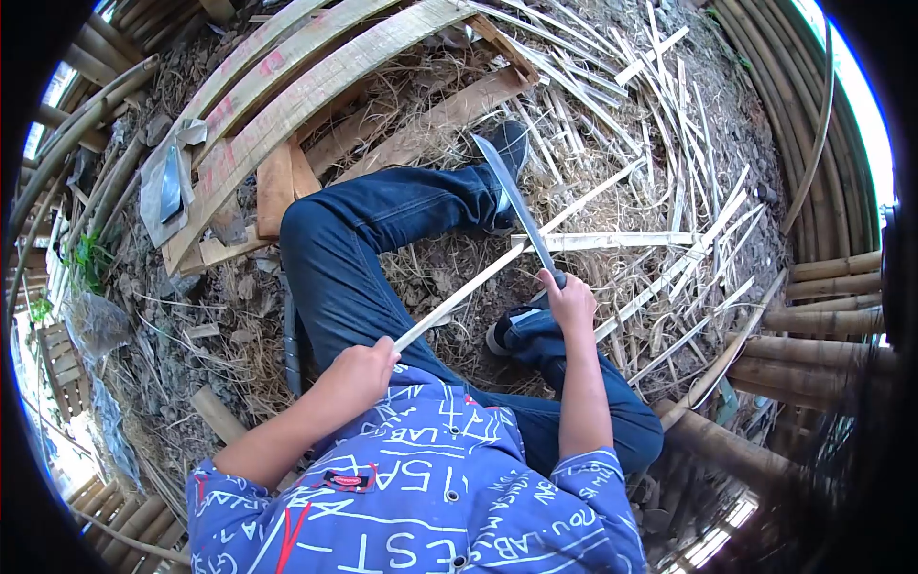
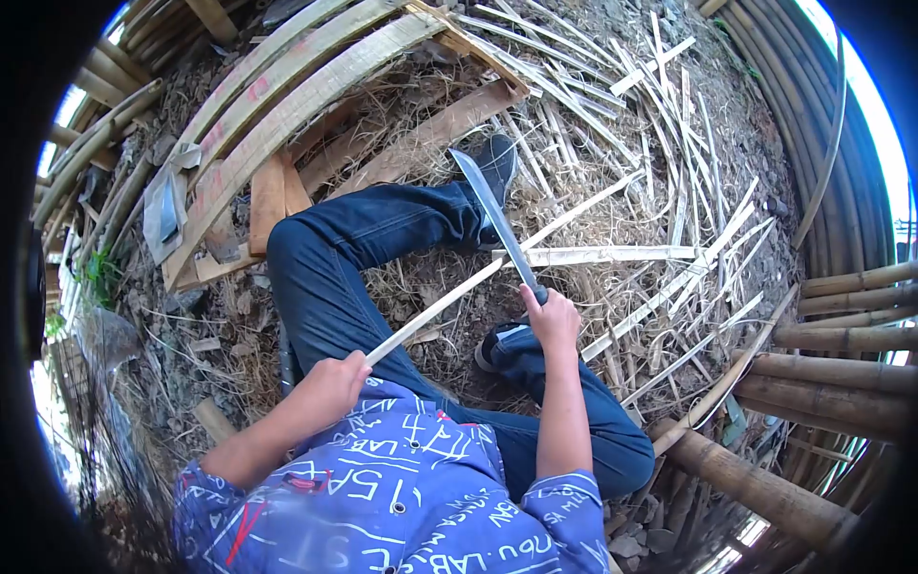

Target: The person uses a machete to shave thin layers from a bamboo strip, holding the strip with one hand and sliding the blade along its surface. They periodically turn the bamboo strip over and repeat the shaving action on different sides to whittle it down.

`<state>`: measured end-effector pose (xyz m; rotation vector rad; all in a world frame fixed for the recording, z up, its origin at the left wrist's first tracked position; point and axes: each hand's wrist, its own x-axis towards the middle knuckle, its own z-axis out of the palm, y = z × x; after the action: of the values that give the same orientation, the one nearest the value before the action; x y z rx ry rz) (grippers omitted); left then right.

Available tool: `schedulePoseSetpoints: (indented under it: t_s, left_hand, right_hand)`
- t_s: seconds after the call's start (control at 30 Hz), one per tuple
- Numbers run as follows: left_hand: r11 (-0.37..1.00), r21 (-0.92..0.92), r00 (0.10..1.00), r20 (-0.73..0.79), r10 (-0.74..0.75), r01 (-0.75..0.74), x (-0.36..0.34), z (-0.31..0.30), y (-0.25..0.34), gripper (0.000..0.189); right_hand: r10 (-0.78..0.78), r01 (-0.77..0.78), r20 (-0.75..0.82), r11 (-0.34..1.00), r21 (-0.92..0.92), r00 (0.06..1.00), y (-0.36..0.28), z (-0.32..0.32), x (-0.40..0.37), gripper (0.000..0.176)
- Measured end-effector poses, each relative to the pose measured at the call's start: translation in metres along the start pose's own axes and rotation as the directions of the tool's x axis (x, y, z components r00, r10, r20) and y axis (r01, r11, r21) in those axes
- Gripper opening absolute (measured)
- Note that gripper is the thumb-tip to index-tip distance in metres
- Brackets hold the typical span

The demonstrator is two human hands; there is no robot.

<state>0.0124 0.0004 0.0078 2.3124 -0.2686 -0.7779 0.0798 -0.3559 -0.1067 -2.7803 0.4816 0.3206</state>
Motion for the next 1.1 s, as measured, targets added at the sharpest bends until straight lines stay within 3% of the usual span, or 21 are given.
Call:
schedulePoseSetpoints:
  t_s: [0.33, 0.43, 0.47, 0.63, 0.67, 0.73, 0.8, 0.9, 0.93, 1.1]
  left_hand:
    - [1.000, -0.007, 1.000, 0.007, -0.015, 0.015, 0.004, -0.010, -0.004, 0.020]
    - [0.999, -0.038, 1.000, 0.012, -0.013, 0.013, -0.006, -0.011, -0.005, 0.021]
    - [0.997, -0.074, 0.999, 0.037, -0.017, 0.020, -0.012, -0.011, -0.006, 0.022]
    - [0.995, -0.092, 0.998, 0.063, -0.031, 0.037, -0.017, 0.001, -0.015, 0.023]
    - [0.997, -0.078, 0.999, 0.040, -0.023, 0.026, -0.013, -0.003, -0.013, 0.024]
    - [0.996, -0.086, 0.998, 0.059, -0.033, 0.038, -0.003, -0.010, -0.006, 0.021]
    - [0.999, -0.045, 1.000, 0.012, 0.000, 0.001, 0.003, -0.011, 0.000, 0.020]
    - [0.999, -0.023, 0.999, -0.014, 0.032, -0.032, 0.006, -0.006, -0.004, 0.020]
    - [0.999, -0.018, 0.999, -0.009, 0.034, -0.034, 0.005, -0.005, -0.005, 0.021]
    - [0.998, 0.002, 0.997, -0.047, 0.060, -0.060, -0.009, 0.002, -0.010, 0.021]
  right_hand:
    - [-0.006, 0.007, -0.034, 0.999, 0.036, 0.999, 0.006, 0.019, 0.012, 0.066]
    - [0.137, -0.130, -0.078, 0.988, 0.085, 0.988, 0.024, 0.016, 0.024, 0.070]
    - [0.217, -0.201, -0.059, 0.958, 0.207, 0.974, 0.037, 0.015, 0.031, 0.067]
    - [0.090, -0.082, -0.139, 0.995, 0.064, 0.986, 0.042, -0.001, 0.023, 0.070]
    - [0.151, -0.153, 0.025, 0.977, 0.147, 0.988, 0.038, -0.004, 0.022, 0.068]
    - [0.093, -0.124, 0.113, 0.941, 0.314, 0.989, 0.014, -0.006, 0.003, 0.063]
    - [-0.028, -0.001, 0.071, 0.924, 0.383, 0.997, -0.004, 0.011, -0.022, 0.058]
    - [-0.114, 0.065, 0.097, 0.910, 0.410, 0.989, -0.040, 0.013, -0.064, 0.057]
    - [-0.105, 0.067, 0.102, 0.945, 0.321, 0.989, -0.042, 0.016, -0.068, 0.057]
    - [0.038, -0.050, 0.051, 0.961, 0.270, 0.998, -0.015, 0.018, -0.039, 0.065]
